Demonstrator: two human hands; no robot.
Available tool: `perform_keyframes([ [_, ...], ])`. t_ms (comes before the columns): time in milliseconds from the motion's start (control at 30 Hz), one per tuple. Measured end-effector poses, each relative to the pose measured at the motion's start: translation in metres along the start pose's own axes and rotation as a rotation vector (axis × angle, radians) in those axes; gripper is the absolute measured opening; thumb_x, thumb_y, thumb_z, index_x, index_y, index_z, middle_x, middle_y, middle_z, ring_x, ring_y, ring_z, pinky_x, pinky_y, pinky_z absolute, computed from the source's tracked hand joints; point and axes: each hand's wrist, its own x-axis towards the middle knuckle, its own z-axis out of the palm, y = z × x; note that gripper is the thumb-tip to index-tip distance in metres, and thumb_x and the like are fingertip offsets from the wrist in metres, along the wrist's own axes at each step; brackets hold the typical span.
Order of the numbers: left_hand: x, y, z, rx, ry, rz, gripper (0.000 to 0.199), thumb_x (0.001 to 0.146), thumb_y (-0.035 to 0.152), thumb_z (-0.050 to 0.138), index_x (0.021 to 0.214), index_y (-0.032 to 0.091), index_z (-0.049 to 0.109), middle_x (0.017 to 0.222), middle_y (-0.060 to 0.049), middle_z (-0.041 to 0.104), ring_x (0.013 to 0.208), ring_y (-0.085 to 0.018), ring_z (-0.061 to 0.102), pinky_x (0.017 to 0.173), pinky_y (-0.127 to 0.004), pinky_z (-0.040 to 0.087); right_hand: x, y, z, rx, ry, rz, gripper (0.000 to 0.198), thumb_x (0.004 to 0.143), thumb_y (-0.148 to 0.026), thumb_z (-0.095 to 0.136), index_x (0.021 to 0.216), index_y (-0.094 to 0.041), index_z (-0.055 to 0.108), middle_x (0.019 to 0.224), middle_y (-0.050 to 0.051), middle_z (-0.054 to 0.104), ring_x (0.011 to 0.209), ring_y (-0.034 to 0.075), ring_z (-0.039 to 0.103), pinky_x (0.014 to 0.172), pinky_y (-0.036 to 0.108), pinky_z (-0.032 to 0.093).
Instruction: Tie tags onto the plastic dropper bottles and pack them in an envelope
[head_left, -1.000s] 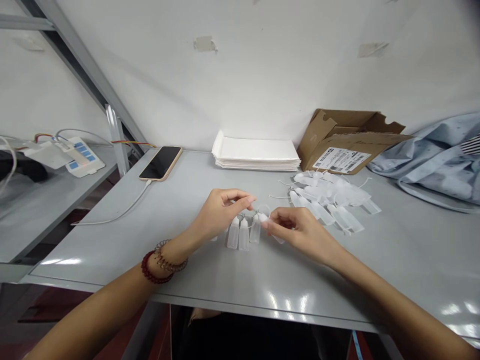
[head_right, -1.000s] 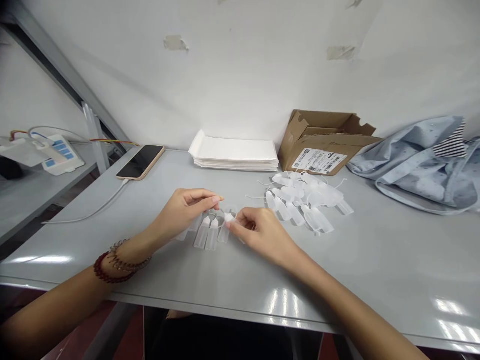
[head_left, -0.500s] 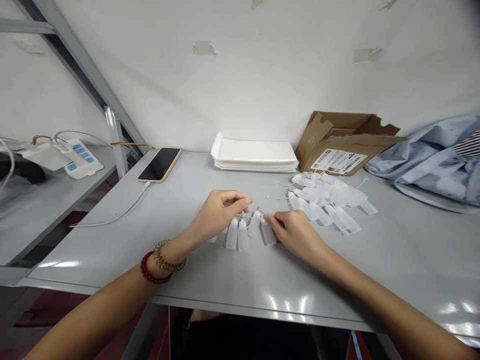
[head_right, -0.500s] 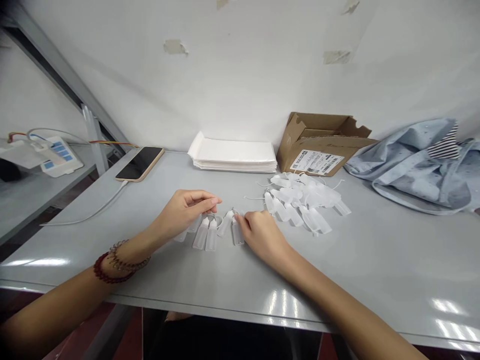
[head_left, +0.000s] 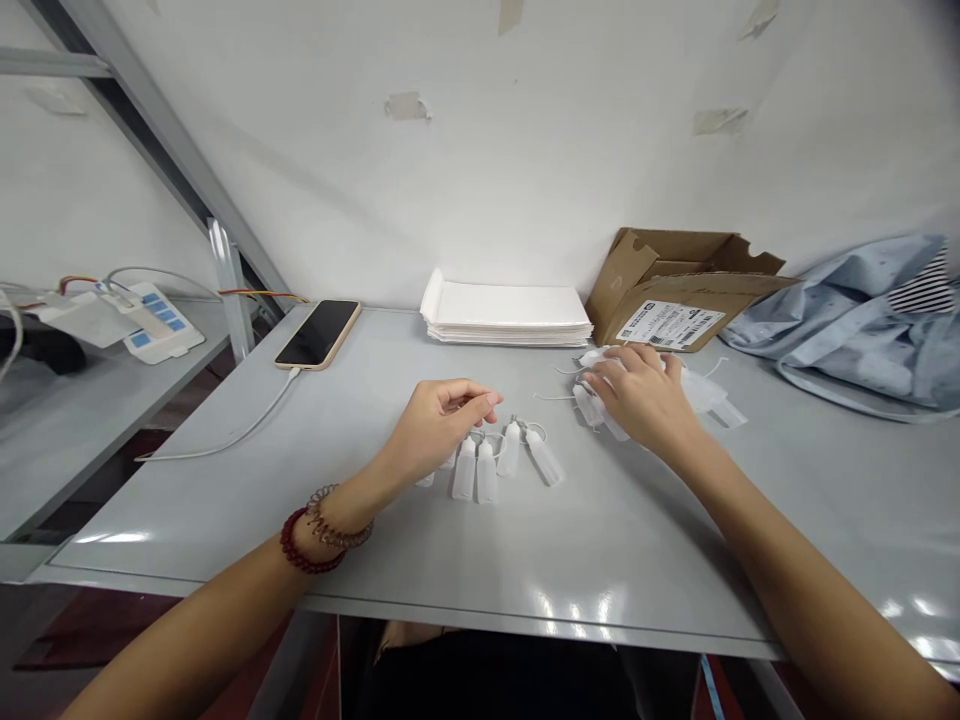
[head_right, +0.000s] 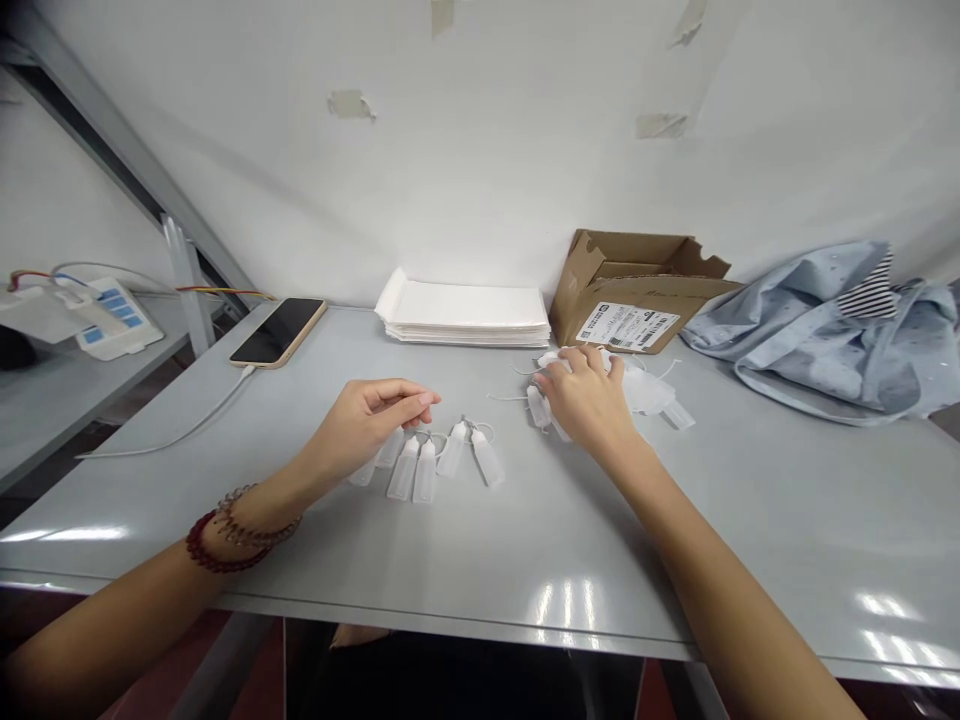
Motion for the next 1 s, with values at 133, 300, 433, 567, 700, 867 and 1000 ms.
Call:
perform_keyframes([
  [133,0.0,0.001,0.002,-0.002,-0.017,-0.008,0.025,0.081,0.039,0.061,0.074,0.017,0.069,0.069,-0.001,0.063,0.064,-0.011,0.05,0.056,-0.022,0.039,-0.002,0.0,0.006,0.004,-0.073,-0.011,0.036,0.095,-0.036,0.04,0.096,-0.016,0.071,0.118,0.015,0.063,0.116,0.035,0.047,0.091,0.061,0.034],
  [300,0.001,-0.001,0.002,0.0,-0.037,0.002,0.025,0.082,0.039,0.06,0.077,0.017,0.07,0.07,-0.001,0.063,0.064,-0.011,0.049,0.057,-0.022,0.039,-0.001,0.003,0.006,0.04,-0.048,0.01,0.041,0.096,-0.032,0.036,0.088,-0.017,0.073,0.11,0.017,0.065,0.116,0.036,0.048,0.092,0.064,0.033],
  [433,0.001,-0.002,0.002,-0.001,-0.027,0.003,0.025,0.082,0.039,0.06,0.076,0.017,0.07,0.07,-0.001,0.063,0.064,-0.011,0.05,0.057,-0.022,0.04,0.0,0.002,0.002,0.164,0.151,-0.01,0.036,0.094,-0.027,0.041,0.082,-0.016,0.073,0.106,0.016,0.066,0.103,0.031,0.059,0.091,0.055,0.04],
  [567,0.0,-0.002,0.002,-0.023,-0.006,0.009,0.023,0.083,0.037,0.059,0.085,0.017,0.07,0.074,-0.001,0.064,0.064,-0.011,0.052,0.058,-0.022,0.042,-0.003,-0.011,-0.007,0.414,0.397,-0.11,0.02,0.09,-0.023,0.052,0.084,-0.018,0.07,0.099,0.011,0.068,0.087,0.021,0.066,0.076,0.035,0.052],
  [700,0.0,-0.003,0.003,-0.086,0.002,0.021,0.033,0.083,0.035,0.059,0.109,0.015,0.062,0.082,-0.003,0.066,0.068,-0.011,0.056,0.064,-0.023,0.047,-0.01,-0.029,-0.018,0.381,0.593,-0.244,0.013,0.085,-0.014,0.057,0.085,-0.021,0.069,0.101,0.009,0.068,0.085,0.018,0.065,0.069,0.028,0.053],
  [867,-0.001,-0.001,0.004,-0.13,0.009,0.037,0.033,0.082,0.038,0.061,0.104,0.013,0.063,0.084,-0.005,0.067,0.068,-0.012,0.058,0.064,-0.024,0.048,-0.016,-0.04,-0.028,0.344,0.617,-0.333,0.017,0.082,-0.01,0.057,0.083,-0.024,0.067,0.104,0.008,0.066,0.086,0.019,0.062,0.073,0.034,0.054],
  [1000,0.0,0.0,0.003,-0.12,0.048,0.066,0.028,0.083,0.04,0.06,0.087,0.013,0.066,0.078,-0.005,0.067,0.067,-0.012,0.058,0.064,-0.024,0.048,-0.018,-0.041,-0.032,0.382,0.571,-0.322,0.02,0.083,-0.011,0.054,0.081,-0.026,0.067,0.106,0.008,0.066,0.086,0.021,0.061,0.074,0.038,0.054],
])
